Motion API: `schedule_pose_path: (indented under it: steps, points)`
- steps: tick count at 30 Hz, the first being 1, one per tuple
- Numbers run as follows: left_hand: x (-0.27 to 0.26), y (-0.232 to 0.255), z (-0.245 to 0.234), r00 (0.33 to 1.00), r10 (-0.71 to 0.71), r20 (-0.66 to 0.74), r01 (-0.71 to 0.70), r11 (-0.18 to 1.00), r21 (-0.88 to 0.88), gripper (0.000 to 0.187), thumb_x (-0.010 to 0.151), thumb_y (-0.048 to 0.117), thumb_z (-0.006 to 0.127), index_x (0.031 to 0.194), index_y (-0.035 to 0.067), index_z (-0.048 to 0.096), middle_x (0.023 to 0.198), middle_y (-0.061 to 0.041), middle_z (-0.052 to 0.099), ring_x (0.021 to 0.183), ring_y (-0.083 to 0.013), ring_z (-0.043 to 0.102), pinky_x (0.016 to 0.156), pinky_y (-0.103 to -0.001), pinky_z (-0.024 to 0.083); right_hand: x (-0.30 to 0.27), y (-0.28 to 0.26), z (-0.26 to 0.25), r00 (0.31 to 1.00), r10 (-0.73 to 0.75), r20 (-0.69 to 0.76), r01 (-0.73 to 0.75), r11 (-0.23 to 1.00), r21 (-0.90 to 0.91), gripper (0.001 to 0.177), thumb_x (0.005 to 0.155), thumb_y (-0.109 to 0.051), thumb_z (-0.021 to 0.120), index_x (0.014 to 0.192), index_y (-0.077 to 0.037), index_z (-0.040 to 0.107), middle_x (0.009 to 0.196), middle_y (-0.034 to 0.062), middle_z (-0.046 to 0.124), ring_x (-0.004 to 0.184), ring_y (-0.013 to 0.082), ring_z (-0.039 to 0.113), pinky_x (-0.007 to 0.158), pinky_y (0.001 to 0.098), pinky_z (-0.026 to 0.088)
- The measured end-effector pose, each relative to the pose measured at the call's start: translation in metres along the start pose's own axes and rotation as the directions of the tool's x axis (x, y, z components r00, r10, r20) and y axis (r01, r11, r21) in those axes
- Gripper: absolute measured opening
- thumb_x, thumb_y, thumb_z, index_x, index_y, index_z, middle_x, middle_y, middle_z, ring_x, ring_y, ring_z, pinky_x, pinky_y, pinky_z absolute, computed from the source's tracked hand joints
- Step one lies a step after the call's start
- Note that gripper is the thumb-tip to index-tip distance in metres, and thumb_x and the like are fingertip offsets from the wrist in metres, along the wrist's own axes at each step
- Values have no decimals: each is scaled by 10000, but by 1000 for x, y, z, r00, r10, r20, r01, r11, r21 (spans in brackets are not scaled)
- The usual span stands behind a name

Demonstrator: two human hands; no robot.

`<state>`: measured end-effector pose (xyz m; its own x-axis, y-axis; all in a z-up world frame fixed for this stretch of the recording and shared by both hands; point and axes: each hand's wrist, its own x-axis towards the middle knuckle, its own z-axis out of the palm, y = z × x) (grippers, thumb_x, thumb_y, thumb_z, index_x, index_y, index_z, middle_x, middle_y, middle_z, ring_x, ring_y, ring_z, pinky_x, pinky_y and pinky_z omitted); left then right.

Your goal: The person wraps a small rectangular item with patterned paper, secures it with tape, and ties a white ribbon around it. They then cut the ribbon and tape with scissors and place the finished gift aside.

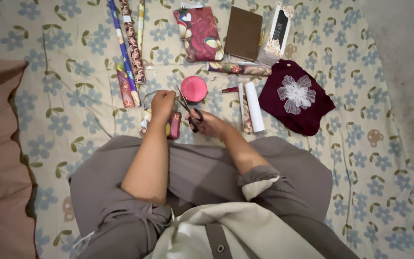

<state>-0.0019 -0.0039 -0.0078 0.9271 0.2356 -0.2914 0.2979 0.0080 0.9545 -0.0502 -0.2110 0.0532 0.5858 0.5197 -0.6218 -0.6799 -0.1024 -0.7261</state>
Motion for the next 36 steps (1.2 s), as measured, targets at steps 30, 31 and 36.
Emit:
schedule_pose_path:
  steps: [30, 31, 36]
  points:
    - [-5, 8, -1, 998, -52, 18, 53, 998, -19, 262, 857, 290, 664, 844, 30, 688, 704, -61, 657, 611, -154, 604, 556, -323, 487, 38, 14, 2, 996, -75, -43, 79, 993, 86, 498, 923, -711, 566, 994, -220, 599, 767, -52, 605, 593, 71, 450, 538, 267, 331]
    - [-6, 7, -2, 999, -47, 19, 47, 999, -3, 269, 865, 292, 663, 845, 25, 685, 706, -63, 657, 615, -154, 604, 563, -322, 486, 40, 15, 2, 997, -76, -11, 77, 991, 113, 527, 943, -739, 555, 950, -211, 555, 778, -42, 608, 604, 84, 450, 545, 281, 333]
    - [-10, 14, -3, 996, -87, 11, 87, 996, 9, 287, 885, 305, 655, 855, 20, 676, 709, -64, 654, 613, -154, 601, 559, -326, 488, 49, 17, 0, 998, -19, -57, 26, 992, 125, 538, 869, -756, 532, 1015, -250, 641, 732, -54, 577, 571, 80, 399, 527, 287, 316]
